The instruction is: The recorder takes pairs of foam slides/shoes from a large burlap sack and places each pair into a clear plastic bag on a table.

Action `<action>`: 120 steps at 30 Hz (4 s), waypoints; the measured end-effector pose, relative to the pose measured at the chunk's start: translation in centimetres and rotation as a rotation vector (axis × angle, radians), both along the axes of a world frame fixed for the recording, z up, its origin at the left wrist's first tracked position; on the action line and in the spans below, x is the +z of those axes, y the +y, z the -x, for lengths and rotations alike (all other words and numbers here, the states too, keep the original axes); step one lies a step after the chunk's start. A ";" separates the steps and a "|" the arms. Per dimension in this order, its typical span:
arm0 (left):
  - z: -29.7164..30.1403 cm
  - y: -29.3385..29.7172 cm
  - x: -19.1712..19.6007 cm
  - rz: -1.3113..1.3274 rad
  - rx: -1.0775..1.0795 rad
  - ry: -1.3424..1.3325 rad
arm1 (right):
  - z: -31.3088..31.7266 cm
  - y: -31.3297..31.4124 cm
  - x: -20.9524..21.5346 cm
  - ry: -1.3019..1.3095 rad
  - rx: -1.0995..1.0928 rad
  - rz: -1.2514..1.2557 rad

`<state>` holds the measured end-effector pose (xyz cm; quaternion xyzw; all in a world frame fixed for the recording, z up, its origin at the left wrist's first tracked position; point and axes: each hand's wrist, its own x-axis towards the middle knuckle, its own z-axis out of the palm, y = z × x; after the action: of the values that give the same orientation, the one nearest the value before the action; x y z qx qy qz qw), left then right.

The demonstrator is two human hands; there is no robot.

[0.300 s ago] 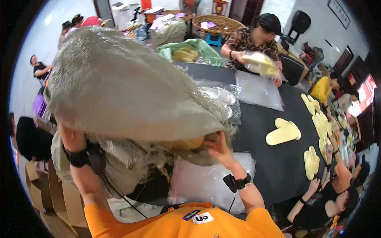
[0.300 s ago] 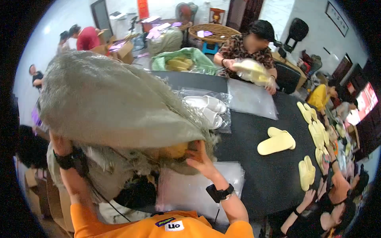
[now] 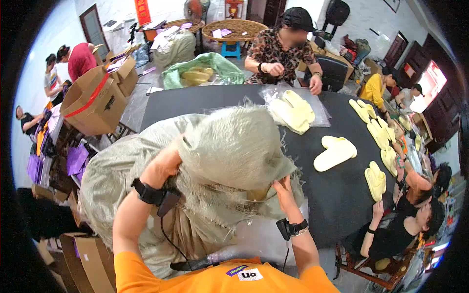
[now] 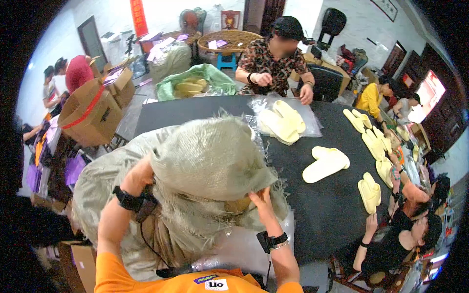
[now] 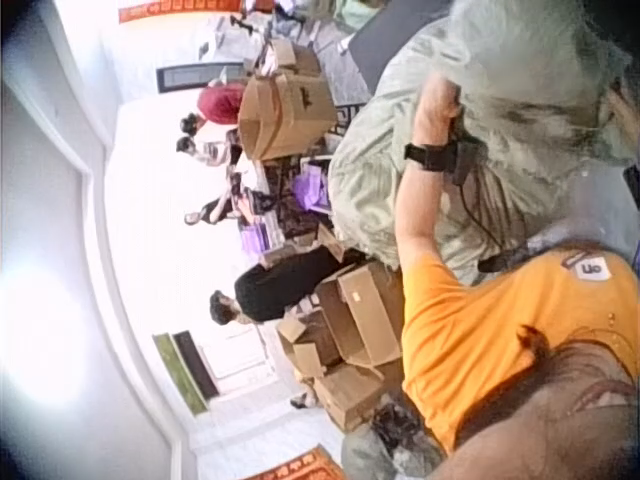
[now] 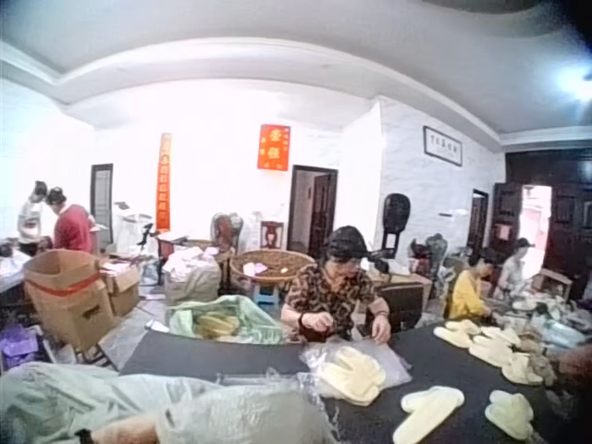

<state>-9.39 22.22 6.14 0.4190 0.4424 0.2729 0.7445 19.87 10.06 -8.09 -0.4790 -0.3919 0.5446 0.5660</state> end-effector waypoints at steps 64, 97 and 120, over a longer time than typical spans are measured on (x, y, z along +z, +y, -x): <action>9.5 4.6 -6.1 -1.635 0.234 1.349 | 11.7 5.6 -12.0 0.569 0.433 0.175; 18.4 -8.3 -9.4 -0.946 -0.838 1.575 | 7.5 8.5 -13.1 0.010 0.292 0.127; 2.9 -17.5 -13.5 -0.709 0.329 0.524 | 9.5 -3.3 -4.2 -0.525 0.338 -0.253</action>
<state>-12.25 4.74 -7.32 0.6263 0.5555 0.4067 0.3656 10.37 6.75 -12.26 -0.4572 -0.6628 0.4356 0.4024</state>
